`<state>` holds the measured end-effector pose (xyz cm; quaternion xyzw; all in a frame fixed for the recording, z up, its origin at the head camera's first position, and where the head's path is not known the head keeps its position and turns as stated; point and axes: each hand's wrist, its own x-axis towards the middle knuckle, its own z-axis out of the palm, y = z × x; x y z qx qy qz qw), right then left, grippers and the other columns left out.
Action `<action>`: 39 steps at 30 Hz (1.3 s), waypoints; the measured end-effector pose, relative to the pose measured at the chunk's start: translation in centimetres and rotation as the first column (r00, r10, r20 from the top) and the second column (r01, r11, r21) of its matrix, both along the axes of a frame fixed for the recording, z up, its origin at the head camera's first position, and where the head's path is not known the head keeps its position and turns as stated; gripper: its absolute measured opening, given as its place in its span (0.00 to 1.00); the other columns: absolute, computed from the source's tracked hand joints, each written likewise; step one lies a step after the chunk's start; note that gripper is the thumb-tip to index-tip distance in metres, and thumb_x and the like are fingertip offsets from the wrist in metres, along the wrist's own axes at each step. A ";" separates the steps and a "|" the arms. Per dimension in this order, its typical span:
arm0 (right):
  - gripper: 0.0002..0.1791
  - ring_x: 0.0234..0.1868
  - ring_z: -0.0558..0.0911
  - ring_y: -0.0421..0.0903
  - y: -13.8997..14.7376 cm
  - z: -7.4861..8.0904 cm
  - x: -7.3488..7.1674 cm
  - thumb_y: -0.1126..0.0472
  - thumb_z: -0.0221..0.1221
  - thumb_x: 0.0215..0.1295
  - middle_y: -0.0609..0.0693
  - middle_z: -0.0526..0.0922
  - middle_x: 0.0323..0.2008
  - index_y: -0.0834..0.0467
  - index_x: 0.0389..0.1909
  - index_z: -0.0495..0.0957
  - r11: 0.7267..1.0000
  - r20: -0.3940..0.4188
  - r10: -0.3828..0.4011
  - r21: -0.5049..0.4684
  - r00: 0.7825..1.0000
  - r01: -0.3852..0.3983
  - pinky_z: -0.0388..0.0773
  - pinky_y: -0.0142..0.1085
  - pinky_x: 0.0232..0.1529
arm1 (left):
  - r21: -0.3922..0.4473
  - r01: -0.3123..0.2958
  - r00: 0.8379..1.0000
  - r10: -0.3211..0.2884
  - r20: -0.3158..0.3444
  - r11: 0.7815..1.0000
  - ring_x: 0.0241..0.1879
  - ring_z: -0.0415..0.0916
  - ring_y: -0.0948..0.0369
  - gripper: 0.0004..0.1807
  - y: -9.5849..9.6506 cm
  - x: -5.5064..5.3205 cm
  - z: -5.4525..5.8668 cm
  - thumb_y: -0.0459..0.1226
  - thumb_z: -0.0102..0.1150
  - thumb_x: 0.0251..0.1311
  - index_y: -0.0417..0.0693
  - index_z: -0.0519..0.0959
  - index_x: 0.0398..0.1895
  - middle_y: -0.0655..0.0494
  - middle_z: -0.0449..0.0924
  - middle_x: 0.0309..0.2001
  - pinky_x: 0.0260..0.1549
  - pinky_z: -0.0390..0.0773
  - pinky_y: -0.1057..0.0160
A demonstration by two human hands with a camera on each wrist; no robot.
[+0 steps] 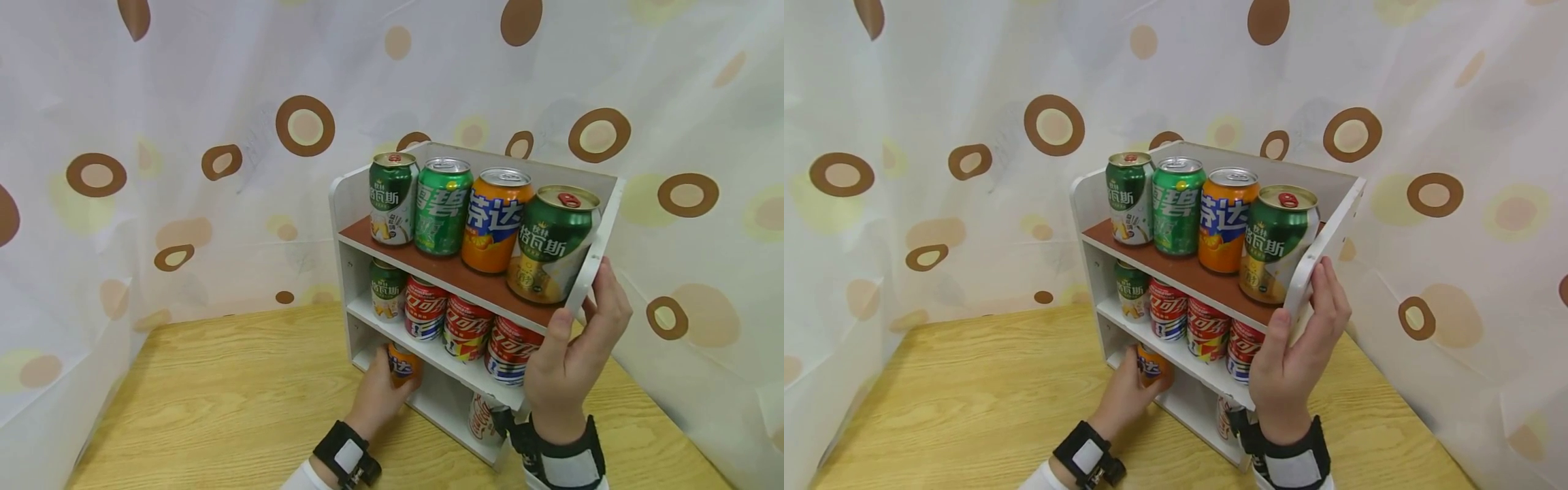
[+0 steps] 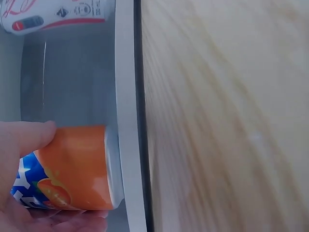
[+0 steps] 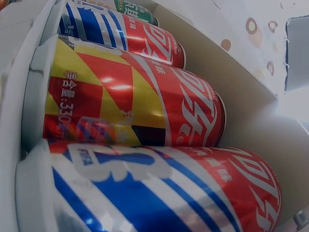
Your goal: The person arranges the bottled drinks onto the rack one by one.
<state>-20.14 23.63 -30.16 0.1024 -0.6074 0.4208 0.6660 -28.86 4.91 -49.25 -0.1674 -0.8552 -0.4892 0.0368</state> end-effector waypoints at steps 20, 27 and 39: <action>0.34 0.66 0.67 0.53 -0.1 0.0 0.0 0.49 0.49 0.79 0.63 0.69 0.65 0.78 0.64 0.63 1.000 -0.016 0.011 -0.003 1.000 -0.011 0.67 0.37 0.66 | -0.059 0.151 0.988 -0.152 -0.026 0.987 0.53 0.83 0.52 0.43 3.4 2.3 0.6 0.42 0.74 0.60 0.40 0.61 0.72 0.45 0.81 0.56 0.52 0.84 0.54; 0.34 0.67 0.67 0.54 0.0 0.0 -0.1 0.49 0.49 0.79 0.63 0.69 0.65 0.78 0.64 0.63 1.000 -0.014 0.011 0.002 1.000 -0.011 0.67 0.37 0.66 | -0.081 0.164 0.987 -0.164 0.006 0.983 0.54 0.82 0.51 0.44 4.6 3.1 0.8 0.42 0.75 0.59 0.40 0.61 0.74 0.44 0.80 0.58 0.53 0.83 0.54; 0.33 0.67 0.68 0.54 0.0 0.0 -0.1 0.49 0.49 0.78 0.63 0.70 0.64 0.78 0.64 0.63 1.000 -0.018 0.010 -0.014 1.000 -0.010 0.67 0.38 0.67 | -0.117 0.162 0.987 -0.163 -0.001 0.980 0.56 0.82 0.52 0.46 5.4 3.7 0.8 0.42 0.75 0.59 0.41 0.60 0.75 0.44 0.79 0.60 0.55 0.82 0.54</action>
